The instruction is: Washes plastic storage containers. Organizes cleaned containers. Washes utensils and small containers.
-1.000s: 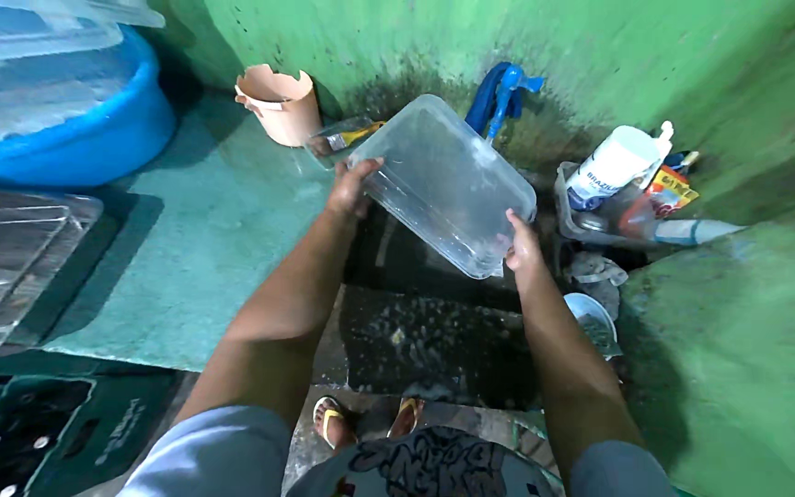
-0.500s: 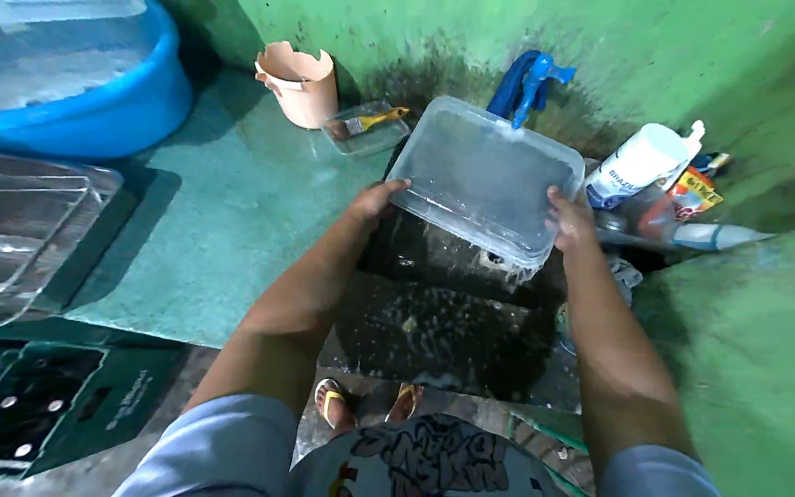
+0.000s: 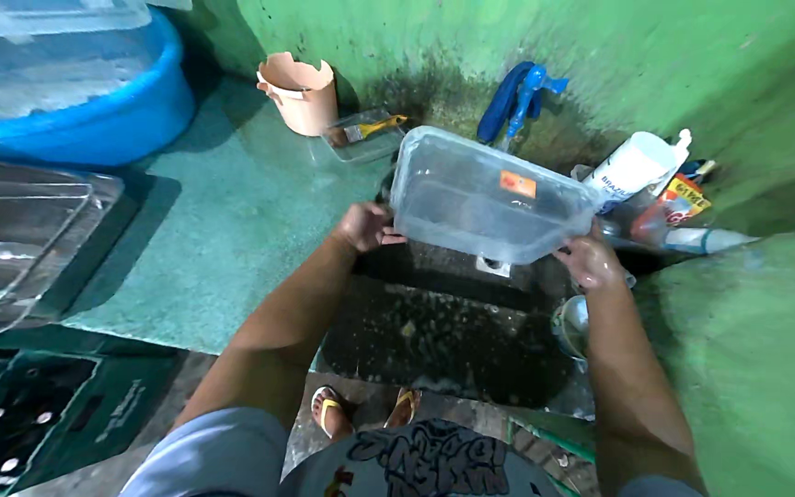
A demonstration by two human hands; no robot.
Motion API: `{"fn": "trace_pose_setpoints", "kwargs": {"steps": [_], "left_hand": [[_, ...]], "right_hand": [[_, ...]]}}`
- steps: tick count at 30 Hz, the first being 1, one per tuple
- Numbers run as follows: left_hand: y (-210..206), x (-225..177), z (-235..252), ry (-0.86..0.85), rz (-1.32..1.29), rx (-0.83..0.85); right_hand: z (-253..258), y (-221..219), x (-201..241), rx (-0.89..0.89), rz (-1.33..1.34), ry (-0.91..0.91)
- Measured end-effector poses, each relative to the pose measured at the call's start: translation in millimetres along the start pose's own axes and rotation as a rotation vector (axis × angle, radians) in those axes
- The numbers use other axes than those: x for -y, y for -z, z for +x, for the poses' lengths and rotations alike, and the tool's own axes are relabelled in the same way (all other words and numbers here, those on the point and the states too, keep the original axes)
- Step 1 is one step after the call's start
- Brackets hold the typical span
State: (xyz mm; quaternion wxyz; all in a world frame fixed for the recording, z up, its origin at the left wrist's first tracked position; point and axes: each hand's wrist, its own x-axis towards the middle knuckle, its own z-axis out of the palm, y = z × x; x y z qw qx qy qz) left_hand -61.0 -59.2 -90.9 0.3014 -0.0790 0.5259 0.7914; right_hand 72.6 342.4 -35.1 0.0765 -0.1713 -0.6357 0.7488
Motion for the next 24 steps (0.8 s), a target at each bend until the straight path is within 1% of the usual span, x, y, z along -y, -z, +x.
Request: {"fn": "trace_pose_setpoints", "kwargs": {"steps": [1, 2, 3, 4, 5, 7, 10, 12, 14, 16, 19, 22, 24], "left_hand": [[-3.7, -3.2, -2.8, -0.050, -0.120, -0.029], [-7.5, -7.1, -7.5, -0.080, -0.165, -0.002], [-16.7, -10.2, -12.5, -0.113, -0.139, -0.011], [-23.1, -11.3, -13.7, -0.137, -0.101, -0.003], [-24.7, -12.8, -13.2, -0.133, -0.061, 0.042], [-25.2, -17.5, -9.6, -0.049, -0.004, 0.102], [-28.0, -28.7, -2.9, 0.057, 0.054, 0.074], [-33.2, -41.0, -5.7, 0.026, 0.084, -0.012], [-32.9, -54.3, -2.2, -0.039, 0.084, -0.073], [-30.2, -69.7, 1.0, -0.089, 0.117, -0.095], [-29.4, -90.7, -7.0, -0.146, 0.213, -0.108], [-25.3, -103.5, -11.0, -0.179, 0.280, -0.118], [-25.7, -106.7, -16.3, -0.194, 0.269, -0.135]], "right_hand": [[-2.0, 5.4, -4.3, 0.088, 0.114, 0.069], [-1.8, 9.6, -8.4, 0.189, 0.218, 0.136], [-0.4, 10.8, -11.1, 0.279, 0.297, 0.198], [0.8, 9.4, -12.4, 0.324, 0.361, 0.234], [1.3, 5.8, -12.5, 0.313, 0.407, 0.246], [4.5, -2.2, -12.1, 0.219, 0.458, 0.248], [10.8, -7.4, -14.3, 0.151, 0.496, 0.240], [13.3, -9.3, -18.7, 0.165, 0.588, 0.185], [15.5, -13.2, -19.8, 0.170, 0.607, 0.080], [21.9, -21.5, -18.1, 0.131, 0.513, -0.034], [36.4, -26.6, -23.4, 0.193, 0.268, -0.155], [47.0, -35.8, -27.6, 0.240, 0.124, -0.285], [52.2, -44.7, -28.8, 0.235, 0.063, -0.373]]}}
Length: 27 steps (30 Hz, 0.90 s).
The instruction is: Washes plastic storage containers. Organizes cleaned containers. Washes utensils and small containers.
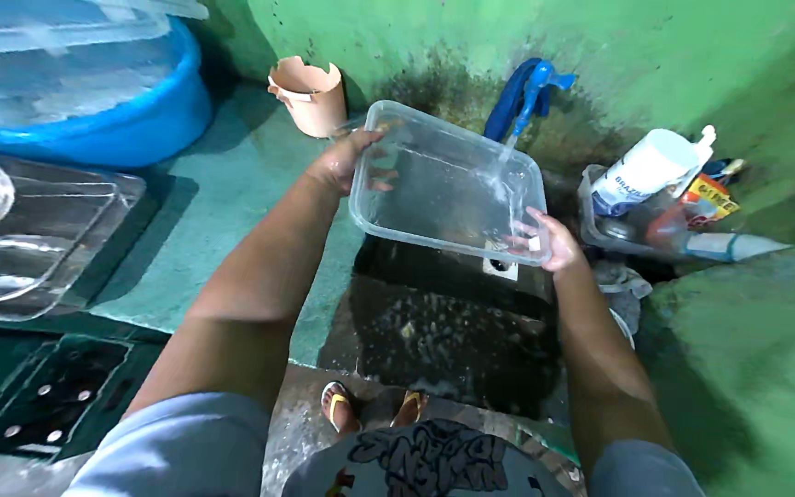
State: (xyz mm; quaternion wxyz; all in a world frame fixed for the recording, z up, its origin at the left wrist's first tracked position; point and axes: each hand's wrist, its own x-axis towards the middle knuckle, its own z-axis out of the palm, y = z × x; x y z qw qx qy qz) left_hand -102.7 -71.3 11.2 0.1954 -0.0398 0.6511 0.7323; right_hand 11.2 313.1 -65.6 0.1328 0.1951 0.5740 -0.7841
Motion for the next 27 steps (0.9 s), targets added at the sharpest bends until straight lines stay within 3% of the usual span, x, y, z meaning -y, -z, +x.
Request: {"fn": "trace_pose_setpoints", "kwargs": {"steps": [6, 8, 10, 12, 15, 18, 23, 27], "left_hand": [[13.3, 16.0, -14.8, -0.152, -0.145, -0.066], [28.2, 28.6, -33.0, -0.138, 0.182, -0.139], [61.2, 48.6, -59.9, -0.175, 0.699, -0.073], [103.9, 73.6, -89.0, -0.250, 1.107, 0.020], [171.2, 116.6, -135.5, -0.304, 1.338, 0.058], [221.8, 148.1, -170.5, -0.248, 1.488, 0.042], [209.3, 169.0, -184.7, -0.338, 1.578, 0.084], [174.5, 165.5, -175.5, -0.437, 1.597, 0.286]], "right_hand": [[20.6, -20.0, -6.4, -0.085, 0.198, 0.076], [23.1, -14.8, -8.8, 0.001, 0.232, 0.172], [19.9, -8.1, -15.2, 0.110, 0.229, 0.257], [9.8, -10.0, -16.7, 0.087, 0.216, 0.290], [-9.6, -11.9, -18.7, -0.001, 0.210, 0.273], [-31.2, -19.3, -22.8, -0.053, 0.250, 0.272], [-69.4, -44.6, -32.3, -0.081, 0.252, 0.443], [-105.9, -74.0, -39.5, -0.281, 0.298, 0.474]]}}
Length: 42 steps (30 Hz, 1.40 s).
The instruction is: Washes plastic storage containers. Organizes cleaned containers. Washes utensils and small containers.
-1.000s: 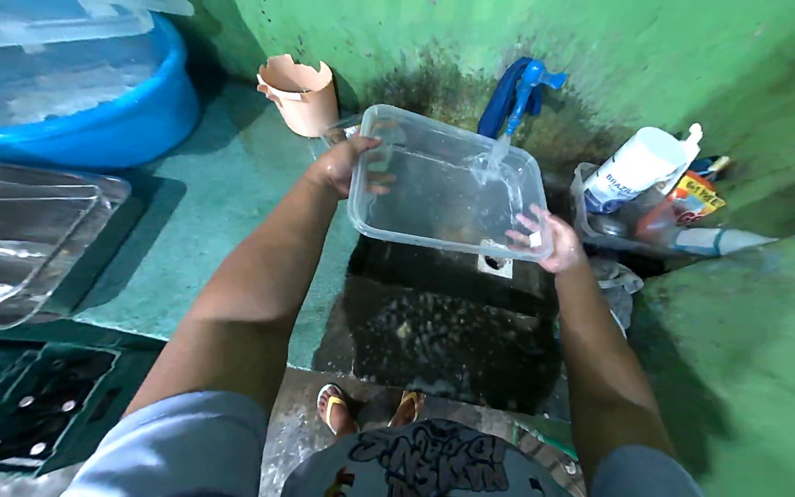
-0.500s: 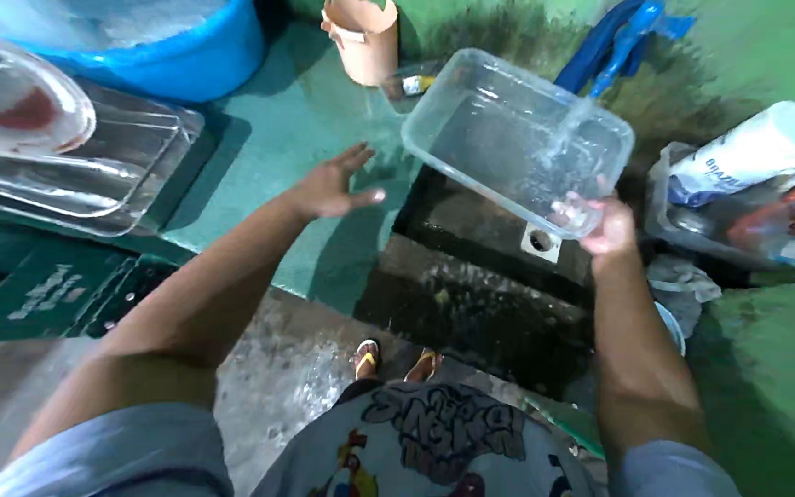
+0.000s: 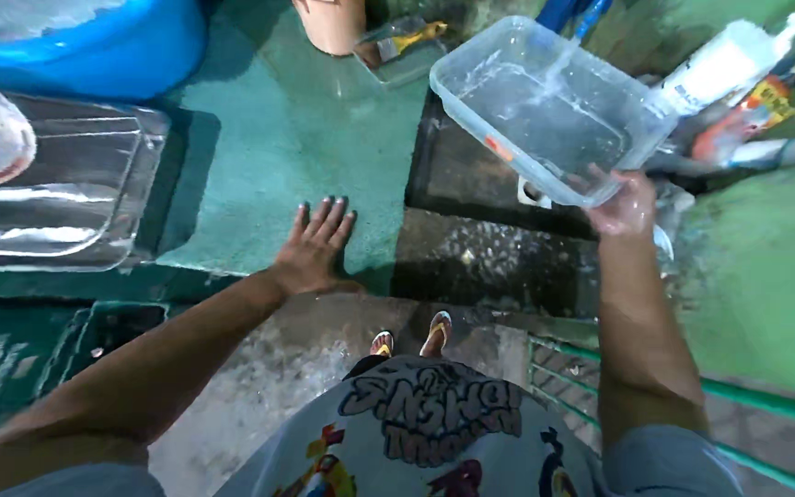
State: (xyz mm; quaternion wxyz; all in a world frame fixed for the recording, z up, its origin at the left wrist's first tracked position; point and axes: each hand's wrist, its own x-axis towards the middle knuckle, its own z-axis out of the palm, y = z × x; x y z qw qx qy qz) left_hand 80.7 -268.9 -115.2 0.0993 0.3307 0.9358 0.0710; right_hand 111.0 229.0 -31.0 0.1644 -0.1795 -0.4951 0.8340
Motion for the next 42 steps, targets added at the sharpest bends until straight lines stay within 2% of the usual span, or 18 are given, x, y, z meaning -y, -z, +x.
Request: {"fn": "trace_pose_setpoints", "kwargs": {"steps": [4, 8, 12, 18, 22, 25, 28, 31, 34, 38, 42], "left_hand": [[-9.3, -41.4, 31.1, -0.164, 0.034, 0.023], [-14.8, -97.1, 61.8, -0.316, -0.030, 0.063], [-29.0, -149.0, 91.2, -0.423, -0.099, 0.044], [-34.7, -223.8, 126.6, -0.366, -0.136, 0.142], [-49.4, -286.8, 151.2, -0.398, -0.229, 0.097], [-46.8, -330.2, 170.3, -0.343, -0.286, 0.131], [-55.4, -360.1, 200.8, -0.257, -0.334, 0.083], [-45.1, -370.0, 224.3, -0.243, -0.303, 0.154], [-26.1, -366.7, 237.6, -0.190, -0.286, 0.215], [-4.6, -332.4, 248.2, -0.057, -0.387, 0.311], [19.9, -286.8, 268.0, 0.013, -0.268, 0.324]], "right_hand": [[-55.3, -5.9, 7.8, -0.197, -0.002, 0.022], [-115.8, 10.7, 20.0, -0.204, 0.011, 0.064], [-185.3, 29.0, 43.2, -0.208, -0.133, 0.104], [-295.3, 47.2, 80.5, -0.348, -0.178, 0.180], [-354.0, 46.1, 104.3, -0.536, -0.211, 0.253], [-377.3, 44.1, 119.2, -0.693, -0.371, 0.316], [-380.5, 37.3, 127.8, -0.848, -0.578, 0.400], [-376.7, 35.3, 131.1, -0.896, -0.721, 0.446], [-358.6, 24.8, 130.8, -0.950, -0.696, 0.452], [-339.0, 24.6, 130.9, -0.954, -0.471, 0.407], [-330.5, 19.9, 132.4, -0.899, -0.196, 0.366]]}}
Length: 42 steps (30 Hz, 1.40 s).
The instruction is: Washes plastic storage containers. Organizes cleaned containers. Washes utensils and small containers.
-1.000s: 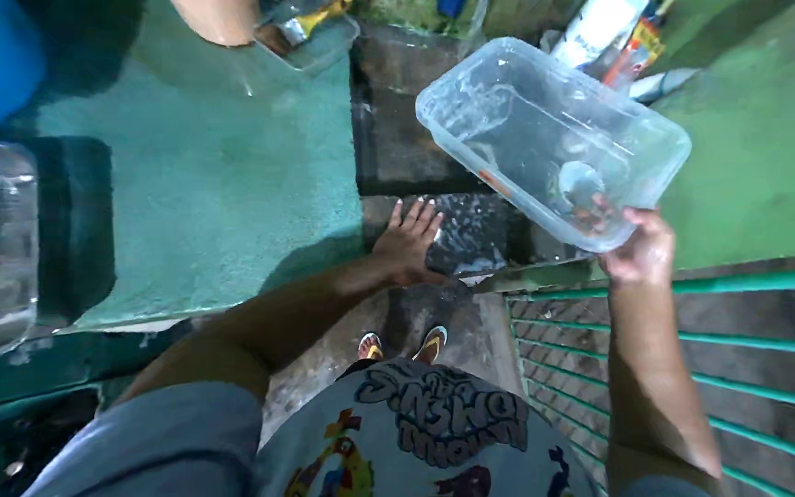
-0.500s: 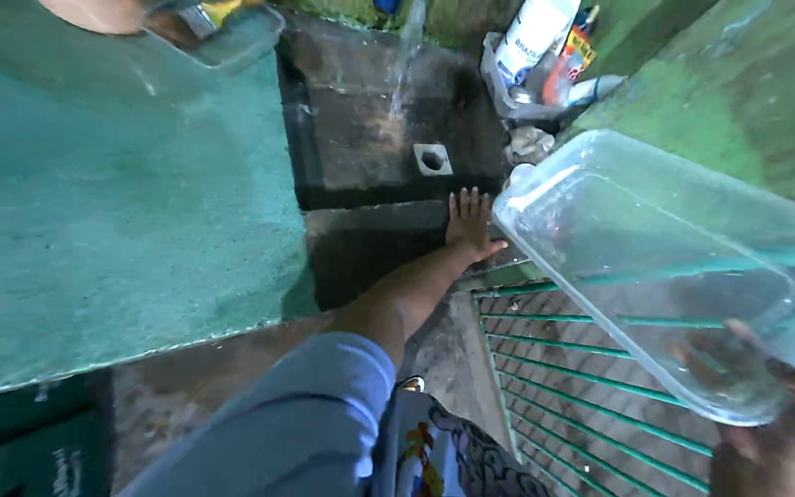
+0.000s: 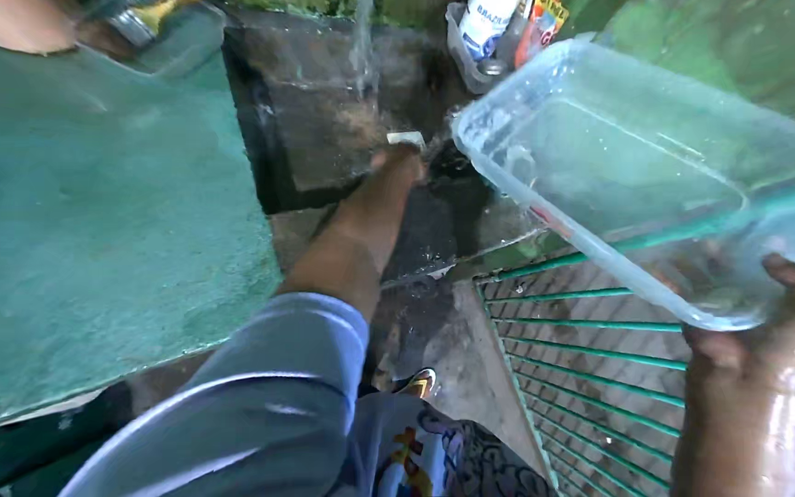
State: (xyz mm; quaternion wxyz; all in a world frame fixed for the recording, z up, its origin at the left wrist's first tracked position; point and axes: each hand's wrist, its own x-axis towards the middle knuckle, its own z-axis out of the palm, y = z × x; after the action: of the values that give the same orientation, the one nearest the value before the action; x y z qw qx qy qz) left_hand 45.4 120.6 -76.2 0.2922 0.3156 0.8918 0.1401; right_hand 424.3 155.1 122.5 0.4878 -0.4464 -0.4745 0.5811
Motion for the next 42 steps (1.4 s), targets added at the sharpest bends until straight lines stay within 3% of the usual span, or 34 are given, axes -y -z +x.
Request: {"fn": "trace_pose_setpoints", "kwargs": {"steps": [3, 5, 7, 10, 15, 19, 23, 28, 32, 36, 42], "left_hand": [[22.9, 1.4, -5.5, -0.070, 0.123, -0.021], [19.7, 0.6, -17.4, -0.216, 0.158, -0.066], [-1.1, 1.7, -26.4, -0.458, 0.151, -0.116], [-44.7, -11.7, -46.1, -0.798, 0.194, -0.030], [-109.3, -55.0, -53.6, -1.109, 0.209, 0.098], [-116.9, -76.8, -44.6, -1.000, 0.223, 0.073], [-101.5, -77.0, -41.4, -0.861, 0.228, 0.151], [-95.0, -41.0, -19.0, -0.860, 0.309, 0.004], [-62.6, 4.2, -19.5, -0.623, 0.251, -0.065], [-19.2, 63.4, -23.2, -0.296, 0.180, -0.177], [49.1, 143.1, -60.0, -0.167, 0.116, -0.293]], "right_hand": [[5.6, 9.4, 6.4, 0.118, 0.080, -0.017], [11.9, 23.3, 9.3, 0.204, 0.108, 0.008], [18.7, 38.6, 11.9, 0.259, 0.109, 0.020], [18.9, 47.3, 16.0, 0.208, 0.080, 0.014], [10.3, 46.3, 15.8, 0.118, -0.151, 0.178], [7.2, 31.6, 15.4, 0.067, -0.338, 0.295], [17.1, 23.4, 10.4, 0.147, -0.381, 0.429], [21.0, 3.7, -2.1, 0.250, -0.546, 0.672], [14.2, -19.6, -15.6, 0.264, -0.736, 0.855], [16.5, -52.3, -32.5, 0.309, -0.623, 0.753], [11.7, -134.4, -55.2, 0.262, -0.318, 0.261]]}}
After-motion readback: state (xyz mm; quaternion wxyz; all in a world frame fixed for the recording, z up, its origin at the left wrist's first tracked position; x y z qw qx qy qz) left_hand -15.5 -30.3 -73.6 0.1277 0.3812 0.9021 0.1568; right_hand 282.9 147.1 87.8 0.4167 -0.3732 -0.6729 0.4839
